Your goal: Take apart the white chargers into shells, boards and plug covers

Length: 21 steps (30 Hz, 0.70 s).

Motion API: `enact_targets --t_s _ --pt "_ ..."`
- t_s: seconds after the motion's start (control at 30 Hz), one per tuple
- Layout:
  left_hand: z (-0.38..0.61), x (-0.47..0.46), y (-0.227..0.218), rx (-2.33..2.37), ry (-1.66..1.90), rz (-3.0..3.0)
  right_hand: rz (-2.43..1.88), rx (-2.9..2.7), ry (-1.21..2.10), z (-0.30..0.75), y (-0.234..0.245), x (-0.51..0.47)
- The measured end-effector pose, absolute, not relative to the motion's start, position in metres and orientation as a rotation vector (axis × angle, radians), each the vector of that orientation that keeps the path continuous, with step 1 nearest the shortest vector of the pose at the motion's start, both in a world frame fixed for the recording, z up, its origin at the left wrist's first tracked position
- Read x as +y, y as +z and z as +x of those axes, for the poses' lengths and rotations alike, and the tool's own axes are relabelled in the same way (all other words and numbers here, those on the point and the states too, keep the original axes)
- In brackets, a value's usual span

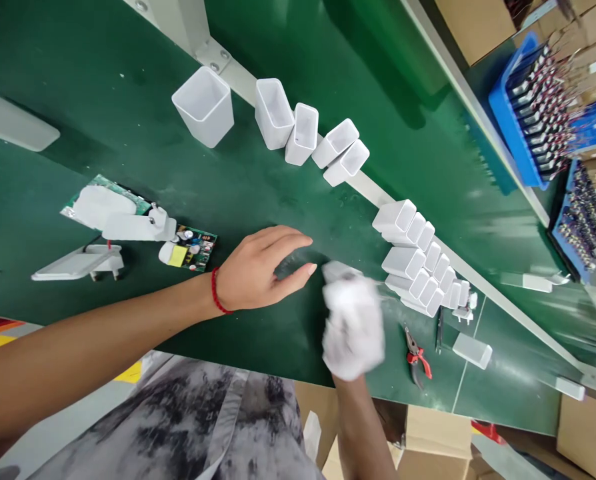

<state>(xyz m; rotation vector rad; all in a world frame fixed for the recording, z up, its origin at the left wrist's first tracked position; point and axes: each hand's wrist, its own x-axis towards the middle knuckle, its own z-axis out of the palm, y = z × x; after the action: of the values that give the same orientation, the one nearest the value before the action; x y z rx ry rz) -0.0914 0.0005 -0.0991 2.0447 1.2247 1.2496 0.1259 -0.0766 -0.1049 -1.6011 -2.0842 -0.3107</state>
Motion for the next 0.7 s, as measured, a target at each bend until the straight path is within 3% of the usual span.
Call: enact_targets --t_s 0.13,0.33,0.53,0.7 --pt "-0.090 0.000 -0.100 1.245 1.231 2.091 -1.531 -2.055 -0.290 0.118 -0.117 -0.071" --pt "-0.089 -0.001 -0.102 1.241 1.189 2.029 -1.693 -1.315 0.448 0.119 -0.085 -0.059" --pt "-0.088 -0.001 -0.104 1.244 1.207 2.013 -1.476 -0.884 1.010 0.116 -0.051 -0.040" --pt "-0.087 -0.001 -0.106 1.239 1.177 2.033 -1.589 -1.206 0.965 0.115 -0.056 -0.033"
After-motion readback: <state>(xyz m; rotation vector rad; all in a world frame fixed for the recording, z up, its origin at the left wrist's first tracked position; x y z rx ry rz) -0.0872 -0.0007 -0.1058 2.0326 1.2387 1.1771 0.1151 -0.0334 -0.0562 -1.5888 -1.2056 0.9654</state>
